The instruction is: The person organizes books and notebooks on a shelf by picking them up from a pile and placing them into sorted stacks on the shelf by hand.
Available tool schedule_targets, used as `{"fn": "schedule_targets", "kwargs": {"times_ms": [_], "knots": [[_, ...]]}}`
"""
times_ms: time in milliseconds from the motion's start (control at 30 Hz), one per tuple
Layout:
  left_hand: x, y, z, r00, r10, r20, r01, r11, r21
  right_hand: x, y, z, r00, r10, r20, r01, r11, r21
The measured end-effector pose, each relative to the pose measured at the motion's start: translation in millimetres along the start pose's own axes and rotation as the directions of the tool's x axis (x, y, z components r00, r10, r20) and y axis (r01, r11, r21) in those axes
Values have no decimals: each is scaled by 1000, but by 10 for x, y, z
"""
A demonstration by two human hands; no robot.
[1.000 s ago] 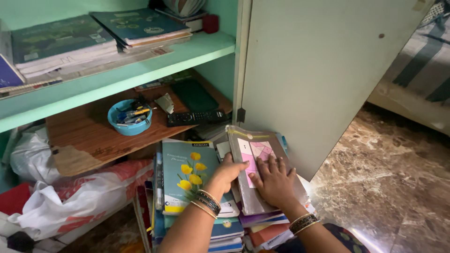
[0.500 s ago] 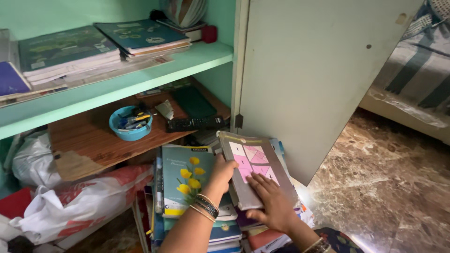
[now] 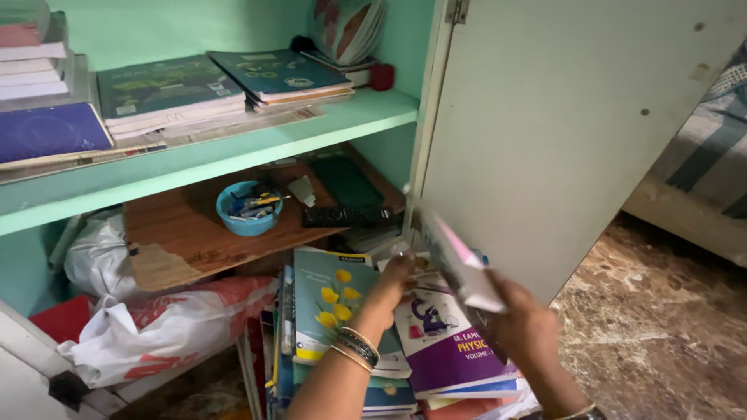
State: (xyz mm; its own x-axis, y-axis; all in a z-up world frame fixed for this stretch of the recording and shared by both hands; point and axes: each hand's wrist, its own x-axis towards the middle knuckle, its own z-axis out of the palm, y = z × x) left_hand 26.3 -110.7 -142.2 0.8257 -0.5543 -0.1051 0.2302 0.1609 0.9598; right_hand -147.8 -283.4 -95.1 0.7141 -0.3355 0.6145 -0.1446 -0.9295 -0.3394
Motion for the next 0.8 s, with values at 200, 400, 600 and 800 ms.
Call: {"fn": "schedule_targets", "kwargs": {"times_ms": [200,400,600,800], "knots": [[123,6,16,974,-222,37,224,971,-81,90,-133,-175,859,511,11,-370,607,703],[-89,92,57,986,153,72,-99,866,-490,12,-253,-87,850,497,175,-383,354,853],[-63,221,22,929,355,-102,-369,903,-221,-241,-181,6,768,384,513,-590,111,800],[-268,552,25,907,403,-118,-418,840,-345,-369,32,179,745,253,617,-606,-126,785]]}}
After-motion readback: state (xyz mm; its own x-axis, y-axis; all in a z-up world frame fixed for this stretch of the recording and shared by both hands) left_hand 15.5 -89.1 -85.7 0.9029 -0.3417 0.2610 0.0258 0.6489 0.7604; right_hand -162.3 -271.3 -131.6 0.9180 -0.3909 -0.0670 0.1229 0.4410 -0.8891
